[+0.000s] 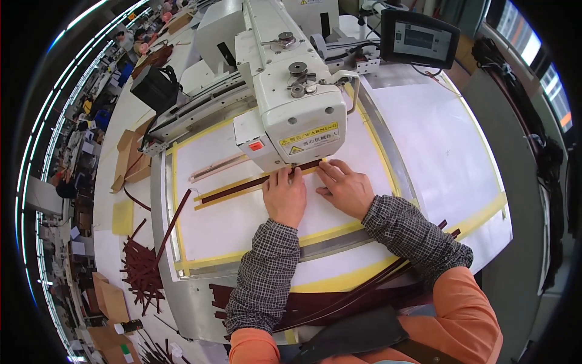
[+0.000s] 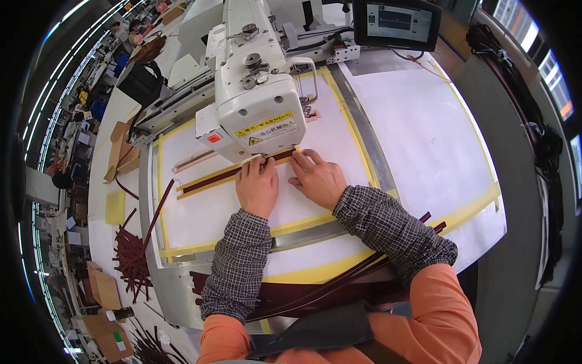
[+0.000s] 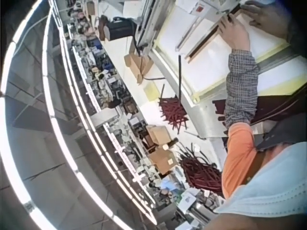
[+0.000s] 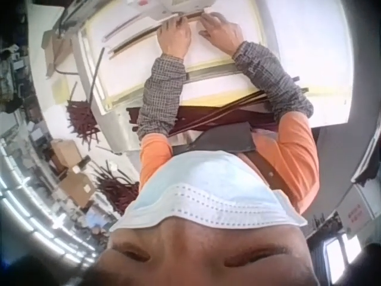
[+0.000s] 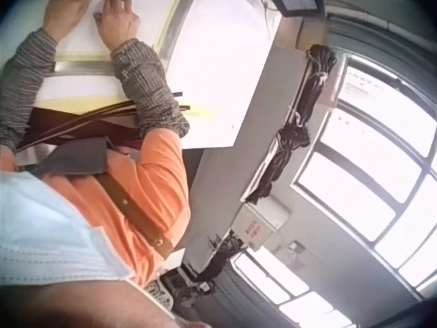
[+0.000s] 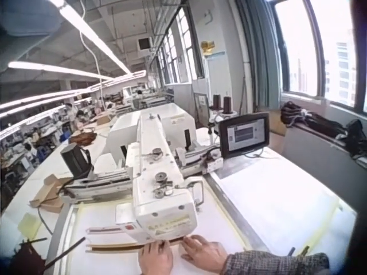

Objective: Weaving thin strips of leather together following a template and using an industrial machine to secure or stitch them.

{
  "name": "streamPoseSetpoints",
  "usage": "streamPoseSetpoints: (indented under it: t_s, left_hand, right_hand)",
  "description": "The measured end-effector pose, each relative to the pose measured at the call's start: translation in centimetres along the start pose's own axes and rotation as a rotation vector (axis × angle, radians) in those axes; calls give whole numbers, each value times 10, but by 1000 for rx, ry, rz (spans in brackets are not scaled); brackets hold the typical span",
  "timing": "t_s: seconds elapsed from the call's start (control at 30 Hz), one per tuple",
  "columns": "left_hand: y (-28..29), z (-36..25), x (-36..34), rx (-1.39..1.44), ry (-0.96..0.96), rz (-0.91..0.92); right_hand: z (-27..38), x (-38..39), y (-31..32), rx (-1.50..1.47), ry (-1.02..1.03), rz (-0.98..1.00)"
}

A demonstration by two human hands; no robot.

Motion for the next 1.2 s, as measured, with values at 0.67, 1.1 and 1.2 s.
streamPoseSetpoints:
  t_s: [0.67, 1.1, 1.2]
  left_hand:
    - [-1, -39, -14, 144, -95, 58]
    - [-41, -63, -36, 43, 44, -78]
    - [-39, -62, -36, 111, 59, -36]
  right_hand:
    - [-101, -5, 36, -313, -173, 55]
    - [-77, -1, 11, 37, -178, 30]
    - [-83, 0, 11, -3, -245, -7]
Point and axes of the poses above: each hand's wrist, its own x-axis away from the middle knuckle, its own y-axis out of the back of the hand, z = x × y, the point moved 6 cm from there along -x, towards the middle knuckle
